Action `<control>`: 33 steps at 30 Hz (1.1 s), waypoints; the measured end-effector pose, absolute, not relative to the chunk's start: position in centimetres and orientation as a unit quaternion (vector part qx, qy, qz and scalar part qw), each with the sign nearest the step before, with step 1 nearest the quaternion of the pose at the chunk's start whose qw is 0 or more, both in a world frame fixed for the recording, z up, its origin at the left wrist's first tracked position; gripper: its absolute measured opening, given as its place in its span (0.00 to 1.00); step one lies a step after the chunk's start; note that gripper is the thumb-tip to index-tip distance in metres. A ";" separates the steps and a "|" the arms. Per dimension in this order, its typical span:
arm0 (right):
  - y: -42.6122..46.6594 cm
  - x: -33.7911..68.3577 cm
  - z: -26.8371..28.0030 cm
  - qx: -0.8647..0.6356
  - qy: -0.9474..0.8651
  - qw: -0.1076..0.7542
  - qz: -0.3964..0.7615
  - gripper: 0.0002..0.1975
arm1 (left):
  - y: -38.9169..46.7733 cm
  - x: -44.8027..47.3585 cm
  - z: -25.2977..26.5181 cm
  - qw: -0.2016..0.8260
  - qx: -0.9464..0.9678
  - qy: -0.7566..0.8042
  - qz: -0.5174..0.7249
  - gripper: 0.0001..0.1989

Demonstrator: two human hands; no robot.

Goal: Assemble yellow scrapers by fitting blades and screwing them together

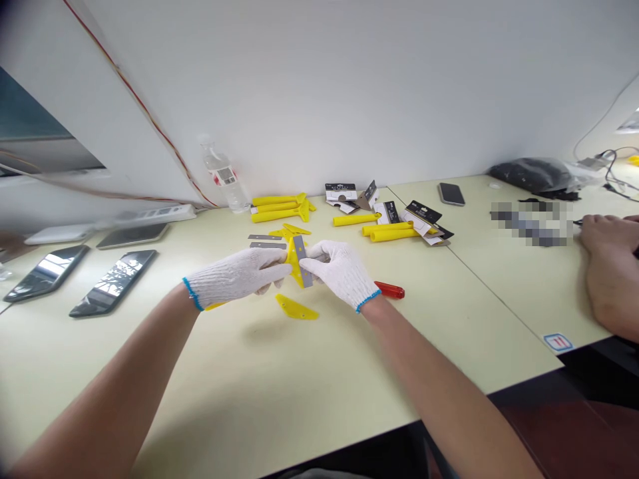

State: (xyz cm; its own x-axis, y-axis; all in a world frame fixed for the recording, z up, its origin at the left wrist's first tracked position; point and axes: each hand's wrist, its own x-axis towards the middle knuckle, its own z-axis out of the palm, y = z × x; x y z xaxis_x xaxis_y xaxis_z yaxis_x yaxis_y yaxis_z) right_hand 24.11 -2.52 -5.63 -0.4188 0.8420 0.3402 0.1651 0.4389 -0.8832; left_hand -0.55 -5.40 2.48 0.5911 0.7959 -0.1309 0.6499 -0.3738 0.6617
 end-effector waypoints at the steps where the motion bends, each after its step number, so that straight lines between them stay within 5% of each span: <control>1: -2.6 24.1 -5.6 -0.345 -0.738 0.415 0.405 0.23 | -5.4 -0.5 2.5 0.351 0.817 0.444 0.106 0.10; 10: -2.5 23.8 -6.1 -0.365 -0.731 0.415 0.400 0.14 | -5.8 -0.2 3.1 0.361 0.796 0.473 0.110 0.14; 21: -1.8 24.0 -6.1 -0.299 -0.742 0.426 0.423 0.23 | -5.6 -1.1 3.3 0.323 0.838 0.425 0.112 0.07; 33: -4.3 23.5 -4.1 -0.403 -0.733 0.398 0.377 0.18 | -5.2 -1.5 2.8 0.292 0.857 0.414 0.096 0.06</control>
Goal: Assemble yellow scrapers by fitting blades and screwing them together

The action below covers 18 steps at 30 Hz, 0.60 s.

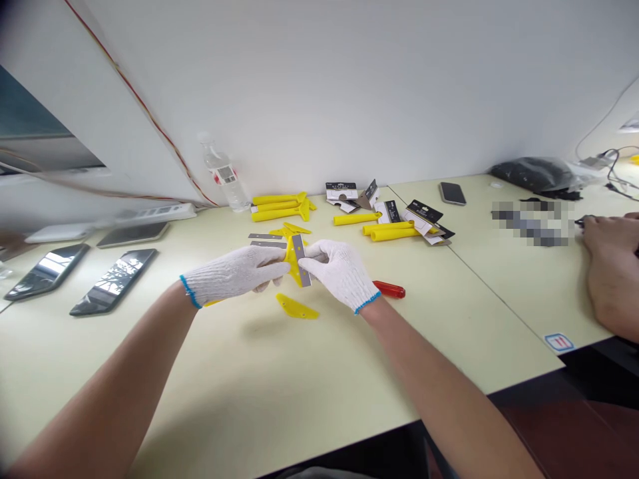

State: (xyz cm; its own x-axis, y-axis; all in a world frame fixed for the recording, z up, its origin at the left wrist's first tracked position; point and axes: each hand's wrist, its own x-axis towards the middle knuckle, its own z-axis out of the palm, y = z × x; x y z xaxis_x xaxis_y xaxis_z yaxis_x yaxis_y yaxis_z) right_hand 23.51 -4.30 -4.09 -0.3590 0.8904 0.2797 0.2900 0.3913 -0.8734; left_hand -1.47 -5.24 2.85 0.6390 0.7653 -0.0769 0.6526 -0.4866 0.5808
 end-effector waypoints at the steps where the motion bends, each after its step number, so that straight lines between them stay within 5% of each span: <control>1: -4.3 23.5 -4.1 -0.402 -0.734 0.396 0.378 0.18 | -5.2 -1.5 2.9 0.292 0.858 0.412 0.097 0.06; 18: -2.9 24.3 -5.0 -0.380 -0.744 0.364 0.413 0.17 | -5.5 -1.3 3.1 0.332 0.828 0.441 0.099 0.07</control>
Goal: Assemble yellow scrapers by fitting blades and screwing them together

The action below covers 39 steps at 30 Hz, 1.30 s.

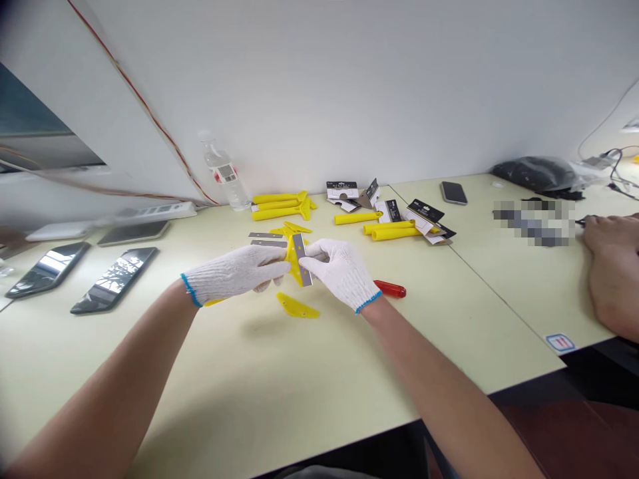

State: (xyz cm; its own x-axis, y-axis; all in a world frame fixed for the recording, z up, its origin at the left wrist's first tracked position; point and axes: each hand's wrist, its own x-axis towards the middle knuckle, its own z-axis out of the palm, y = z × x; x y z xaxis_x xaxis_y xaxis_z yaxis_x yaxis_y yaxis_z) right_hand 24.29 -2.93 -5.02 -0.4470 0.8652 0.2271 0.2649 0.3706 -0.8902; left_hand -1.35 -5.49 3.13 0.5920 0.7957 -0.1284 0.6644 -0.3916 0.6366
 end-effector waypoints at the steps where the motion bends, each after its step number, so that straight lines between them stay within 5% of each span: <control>1: -2.9 24.3 -5.0 -0.382 -0.743 0.364 0.411 0.17 | -5.5 -1.3 3.1 0.334 0.826 0.444 0.097 0.07; 9: -4.3 23.2 -3.9 -0.401 -0.748 0.338 0.407 0.19 | -5.4 -1.2 3.1 0.320 0.843 0.420 0.097 0.07; 12: -3.0 33.9 -0.6 -0.418 -0.740 0.344 0.400 0.36 | -5.4 -1.2 3.2 0.327 0.838 0.428 0.091 0.07; 16: 3.0 57.0 3.3 -0.459 -0.706 0.457 0.287 0.26 | -5.6 -1.0 3.3 0.326 0.846 0.413 0.082 0.08; 20: 6.7 67.1 4.4 -0.412 -0.749 0.447 0.265 0.26 | -5.8 -0.5 3.1 0.319 0.829 0.450 0.088 0.13; 24: 2.7 58.5 5.7 -0.489 -0.734 0.415 0.221 0.26 | -5.8 -0.2 2.9 0.278 0.827 0.480 0.088 0.12; 26: -0.7 49.6 5.4 -0.475 -0.757 0.335 0.299 0.28 | -5.7 -0.3 2.8 0.276 0.830 0.477 0.086 0.12; 29: -4.7 35.2 2.4 -0.466 -0.759 0.286 0.352 0.34 | -5.5 -0.6 2.8 0.289 0.832 0.468 0.078 0.14; 32: -6.1 25.4 -1.0 -0.498 -0.749 0.277 0.338 0.29 | -5.4 -0.8 2.7 0.304 0.825 0.472 0.070 0.15; 39: -4.2 24.1 -2.1 -0.556 -0.745 0.249 0.272 0.28 | -5.2 -1.6 3.0 0.344 0.802 0.481 0.086 0.14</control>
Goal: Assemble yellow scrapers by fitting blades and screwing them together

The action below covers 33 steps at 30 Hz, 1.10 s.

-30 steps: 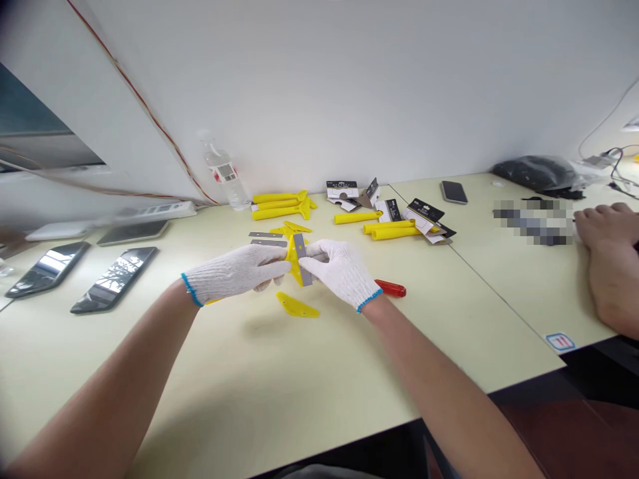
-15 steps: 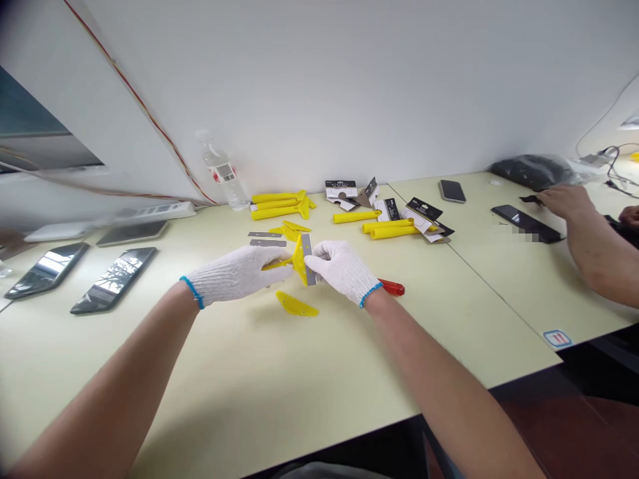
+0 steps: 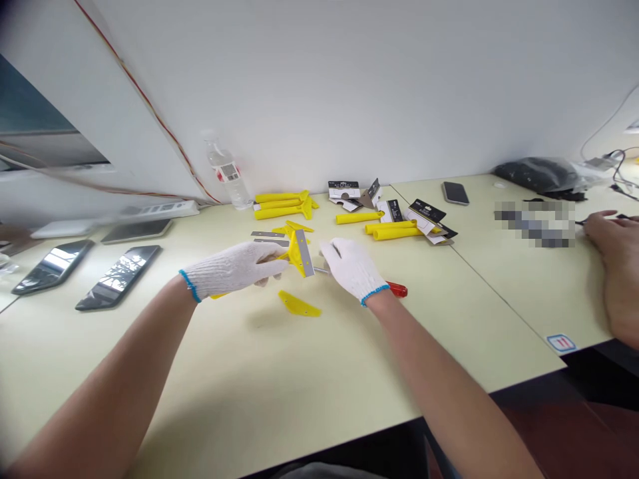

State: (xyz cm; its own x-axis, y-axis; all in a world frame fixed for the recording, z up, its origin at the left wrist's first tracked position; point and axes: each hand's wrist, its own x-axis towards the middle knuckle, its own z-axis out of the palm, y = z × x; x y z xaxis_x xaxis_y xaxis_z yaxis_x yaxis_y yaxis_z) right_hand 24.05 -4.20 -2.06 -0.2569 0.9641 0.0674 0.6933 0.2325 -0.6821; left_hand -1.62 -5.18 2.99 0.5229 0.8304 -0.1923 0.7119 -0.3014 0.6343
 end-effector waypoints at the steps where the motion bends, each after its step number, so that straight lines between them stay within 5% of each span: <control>1: -4.2 24.2 -2.1 -0.559 -0.750 0.235 0.264 0.27 | -5.2 -1.8 3.2 0.351 0.795 0.486 0.091 0.15; 13: -8.2 20.2 -3.8 -0.501 -0.819 0.074 0.269 0.31 | -4.9 -4.4 4.1 0.283 0.752 0.591 0.074 0.23; 18: -8.6 20.9 -1.9 -0.484 -0.827 0.074 0.275 0.21 | -5.1 -4.0 4.6 0.296 0.752 0.584 0.082 0.22; 26: -8.8 21.6 0.9 -0.460 -0.783 0.124 0.401 0.21 | -5.1 -4.2 4.3 0.324 0.737 0.585 0.099 0.19; 33: -7.3 22.6 1.1 -0.438 -0.670 0.317 0.509 0.27 | -4.8 -4.2 4.1 0.333 0.746 0.569 0.090 0.20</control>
